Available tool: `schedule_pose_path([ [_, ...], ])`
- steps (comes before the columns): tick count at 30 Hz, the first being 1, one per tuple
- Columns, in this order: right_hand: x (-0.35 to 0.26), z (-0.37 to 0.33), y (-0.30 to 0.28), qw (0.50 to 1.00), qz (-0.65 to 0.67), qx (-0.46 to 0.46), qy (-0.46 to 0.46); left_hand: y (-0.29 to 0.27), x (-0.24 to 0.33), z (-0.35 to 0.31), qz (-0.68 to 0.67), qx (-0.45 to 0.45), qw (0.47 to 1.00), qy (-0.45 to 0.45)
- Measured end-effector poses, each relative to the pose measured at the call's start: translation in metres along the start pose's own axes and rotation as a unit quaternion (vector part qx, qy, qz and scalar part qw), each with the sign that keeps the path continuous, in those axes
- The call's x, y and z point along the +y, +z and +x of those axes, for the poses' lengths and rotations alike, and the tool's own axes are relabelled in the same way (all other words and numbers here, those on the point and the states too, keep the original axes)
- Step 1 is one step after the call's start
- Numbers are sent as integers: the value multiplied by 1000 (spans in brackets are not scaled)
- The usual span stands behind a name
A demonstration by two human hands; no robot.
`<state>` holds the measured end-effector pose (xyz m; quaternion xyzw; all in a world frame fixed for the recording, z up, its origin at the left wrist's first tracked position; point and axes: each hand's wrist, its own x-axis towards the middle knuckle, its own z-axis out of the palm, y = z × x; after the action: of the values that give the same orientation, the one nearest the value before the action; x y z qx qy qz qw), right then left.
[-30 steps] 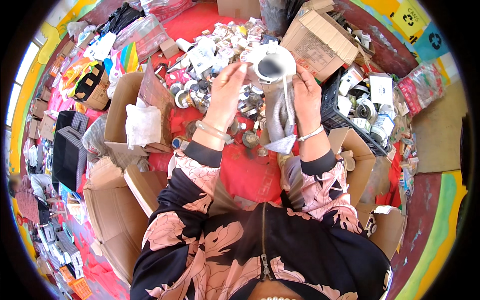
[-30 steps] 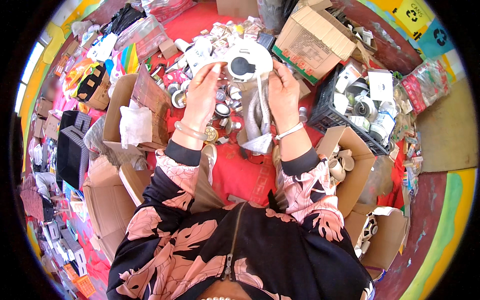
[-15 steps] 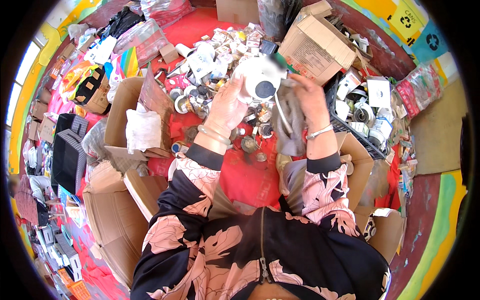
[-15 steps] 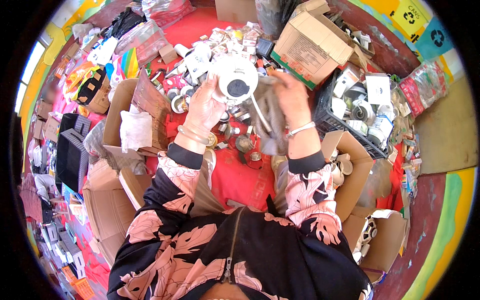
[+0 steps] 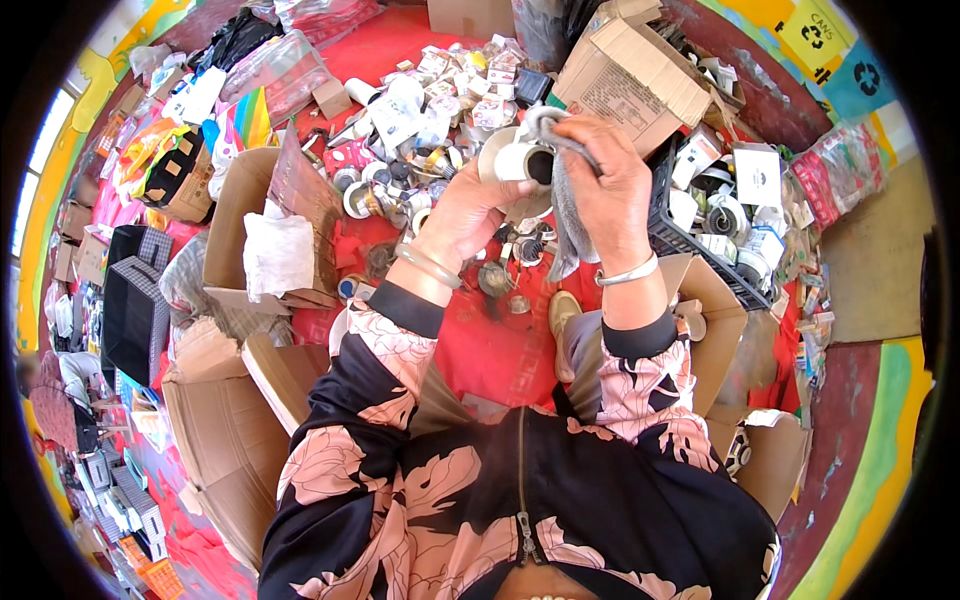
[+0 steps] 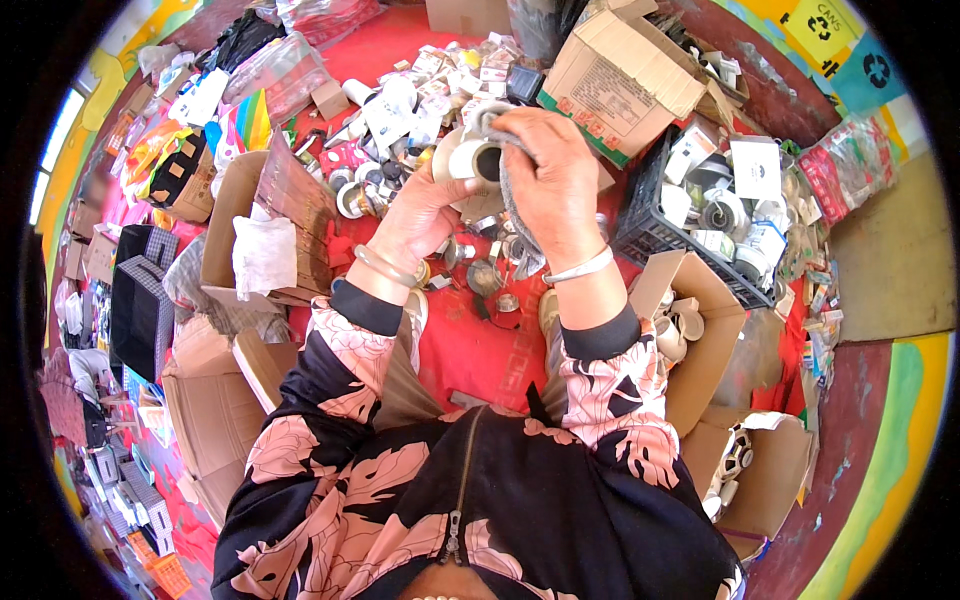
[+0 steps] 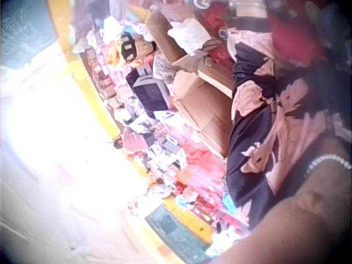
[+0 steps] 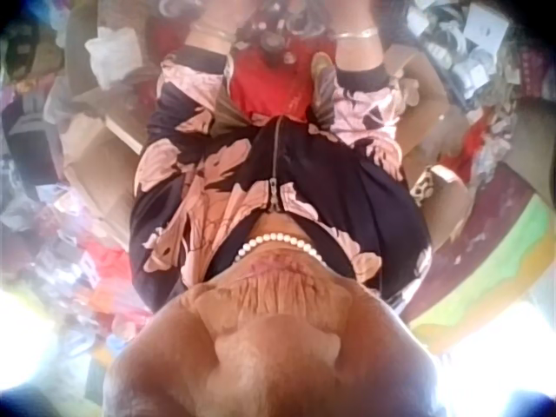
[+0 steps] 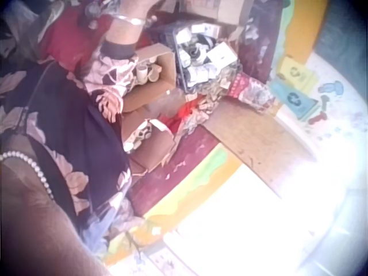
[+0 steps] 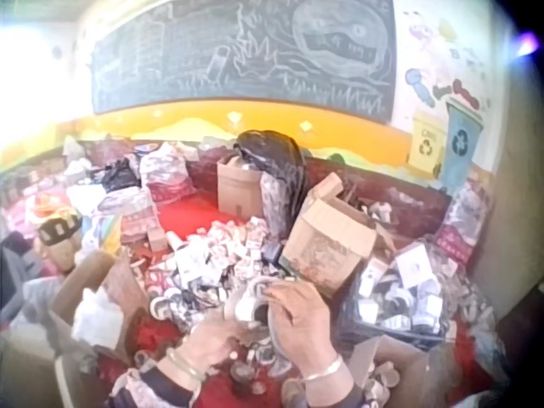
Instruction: The person picks up individual white ceramic items from a pile, wipes each one with a cloth, and sets it aside.
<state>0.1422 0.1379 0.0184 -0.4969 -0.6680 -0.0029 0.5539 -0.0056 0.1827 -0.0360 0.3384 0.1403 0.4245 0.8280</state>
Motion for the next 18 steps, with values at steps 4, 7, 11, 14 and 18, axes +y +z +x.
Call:
schedule_pose_path([
  [4, 16, 1, 4, 982, -63, -69, -162, 1, -11, 3, 152, 27, 988, 32],
  [7, 17, -5, 14, 981, -133, -79, -115, 0, -18, 4, 391, 73, 913, 93],
  [11, 20, -11, 18, 988, -113, -88, -63, 10, -14, 0, 544, 103, 830, 65],
  [14, 8, -14, 25, 982, -37, -151, -104, -15, -21, 5, 507, 72, 854, 90],
  [18, 6, -10, 23, 976, -26, -177, -126, -16, -19, 4, 434, 72, 895, 70],
])
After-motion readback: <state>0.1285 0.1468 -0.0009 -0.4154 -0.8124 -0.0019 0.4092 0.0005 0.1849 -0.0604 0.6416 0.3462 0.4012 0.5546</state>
